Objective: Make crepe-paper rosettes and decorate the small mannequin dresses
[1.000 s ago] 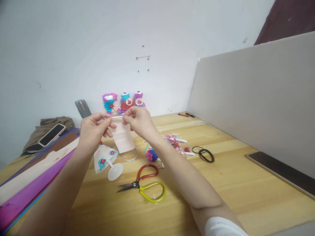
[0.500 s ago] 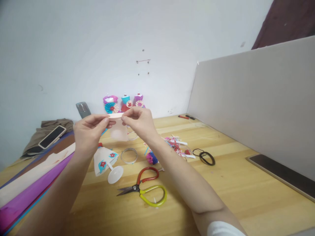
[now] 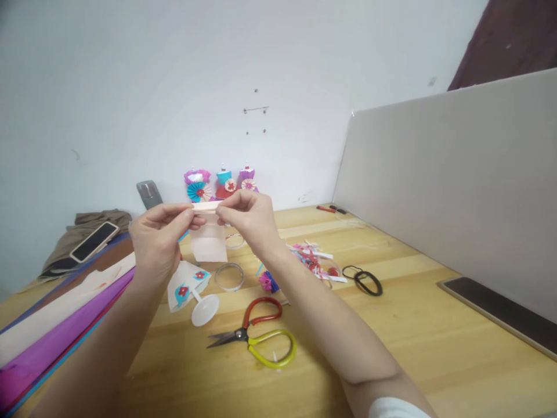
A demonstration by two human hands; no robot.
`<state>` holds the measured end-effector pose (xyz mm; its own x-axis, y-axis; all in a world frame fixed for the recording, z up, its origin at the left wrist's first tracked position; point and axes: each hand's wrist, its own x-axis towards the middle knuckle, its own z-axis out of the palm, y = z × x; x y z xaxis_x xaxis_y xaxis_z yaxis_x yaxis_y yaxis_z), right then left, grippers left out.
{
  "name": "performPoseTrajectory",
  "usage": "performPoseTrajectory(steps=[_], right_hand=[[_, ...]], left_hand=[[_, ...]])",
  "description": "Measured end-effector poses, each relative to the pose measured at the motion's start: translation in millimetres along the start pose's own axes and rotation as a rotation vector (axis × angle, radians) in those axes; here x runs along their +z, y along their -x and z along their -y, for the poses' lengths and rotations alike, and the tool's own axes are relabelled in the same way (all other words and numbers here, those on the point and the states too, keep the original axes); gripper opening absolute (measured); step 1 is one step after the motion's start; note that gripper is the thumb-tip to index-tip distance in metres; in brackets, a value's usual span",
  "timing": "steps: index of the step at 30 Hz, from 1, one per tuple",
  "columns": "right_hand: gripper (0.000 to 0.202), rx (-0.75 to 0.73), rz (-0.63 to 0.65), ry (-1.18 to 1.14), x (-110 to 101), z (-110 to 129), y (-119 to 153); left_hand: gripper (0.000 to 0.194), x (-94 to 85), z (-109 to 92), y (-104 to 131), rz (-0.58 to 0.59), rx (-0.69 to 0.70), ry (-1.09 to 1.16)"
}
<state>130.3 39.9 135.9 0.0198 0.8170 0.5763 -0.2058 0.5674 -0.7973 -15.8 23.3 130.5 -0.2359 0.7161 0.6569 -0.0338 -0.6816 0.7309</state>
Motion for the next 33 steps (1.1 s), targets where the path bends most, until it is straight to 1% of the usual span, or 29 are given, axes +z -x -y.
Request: performPoseTrajectory(steps=[6,12,16,18,23,28,33], right_hand=[[0.008,-0.019,-0.044,0.003,3.7,-1.4,1.8],[0.008,-0.082,-0.056,0.042,6.2,-0.9,3.6],[0.007,-0.152,-0.040,0.080,4.6,-4.3,2.5],[0.006,-0.191,-0.016,0.119,3.4,-8.3,1.2],[0.014,-0.315,-0.009,0.263,0.8,-21.8,-1.7],[0.015,-0.471,-0.019,0.419,-1.5,-29.0,-3.0],[0.014,-0.570,-0.055,0.574,-0.9,-28.2,-1.6]], left_hand=[[0.008,2.1,5.8,4.1,-0.023,0.065,-0.024],[0.012,4.9,3.9,5.7,-0.070,0.111,-0.058],[0.016,3.6,4.3,4.3,-0.049,0.104,-0.102],[0.018,1.8,7.0,2.9,-0.034,0.090,-0.117],[0.017,-2.9,17.3,-2.1,-0.020,0.099,-0.147],[0.011,-5.9,23.2,-5.3,-0.014,0.185,-0.181],[0.012,-6.8,26.1,-4.5,0.008,0.281,-0.269]])
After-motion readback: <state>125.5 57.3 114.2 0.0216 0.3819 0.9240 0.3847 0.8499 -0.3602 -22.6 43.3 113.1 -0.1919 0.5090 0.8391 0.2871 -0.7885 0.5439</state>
